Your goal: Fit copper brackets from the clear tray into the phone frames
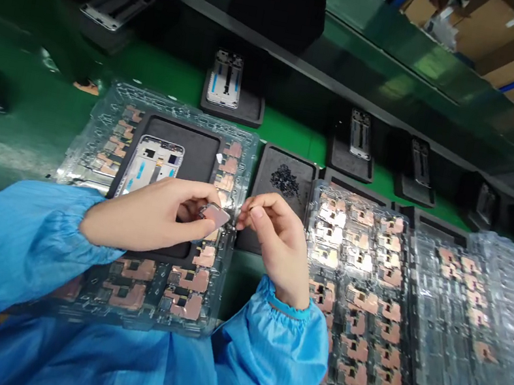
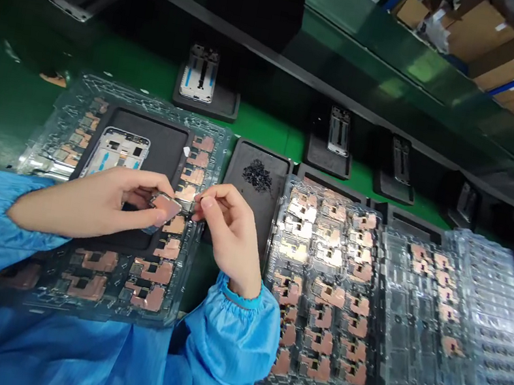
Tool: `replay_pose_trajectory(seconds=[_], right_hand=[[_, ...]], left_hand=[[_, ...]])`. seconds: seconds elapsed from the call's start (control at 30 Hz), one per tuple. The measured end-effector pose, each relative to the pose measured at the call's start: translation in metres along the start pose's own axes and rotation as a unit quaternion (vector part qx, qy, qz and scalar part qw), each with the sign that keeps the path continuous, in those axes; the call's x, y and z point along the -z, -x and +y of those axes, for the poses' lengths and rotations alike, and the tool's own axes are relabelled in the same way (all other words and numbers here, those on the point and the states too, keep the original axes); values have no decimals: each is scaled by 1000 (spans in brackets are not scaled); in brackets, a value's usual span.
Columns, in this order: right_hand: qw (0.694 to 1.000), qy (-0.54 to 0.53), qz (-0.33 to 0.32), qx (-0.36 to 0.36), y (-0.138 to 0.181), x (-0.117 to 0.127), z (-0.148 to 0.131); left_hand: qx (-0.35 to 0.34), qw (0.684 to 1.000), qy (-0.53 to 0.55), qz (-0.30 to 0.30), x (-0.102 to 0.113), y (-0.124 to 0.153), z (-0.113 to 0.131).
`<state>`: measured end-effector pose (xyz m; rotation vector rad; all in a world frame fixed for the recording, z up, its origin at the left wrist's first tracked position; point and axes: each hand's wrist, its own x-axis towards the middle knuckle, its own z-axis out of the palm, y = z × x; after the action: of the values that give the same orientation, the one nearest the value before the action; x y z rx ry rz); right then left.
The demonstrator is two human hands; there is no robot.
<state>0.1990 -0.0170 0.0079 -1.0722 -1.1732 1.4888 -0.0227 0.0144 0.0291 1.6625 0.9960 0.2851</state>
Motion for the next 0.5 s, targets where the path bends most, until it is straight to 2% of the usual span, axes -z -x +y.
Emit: replay_pose_trajectory(seconds=[0.1, 0.2, 0.3, 0.5], right_hand=[[995, 79, -49, 18, 4, -13, -2], [977, 184, -99, 38, 5, -23, 0], [949, 289, -104, 75, 3, -32, 4], [905, 385, -88, 161, -2, -49, 12]], left_hand=[[61, 996, 43, -47, 8, 9, 0], [52, 998, -32, -34, 18, 14, -4], [21, 995, -102, -6, 25, 18, -11], [34, 994, -109, -3, 30, 23, -16]])
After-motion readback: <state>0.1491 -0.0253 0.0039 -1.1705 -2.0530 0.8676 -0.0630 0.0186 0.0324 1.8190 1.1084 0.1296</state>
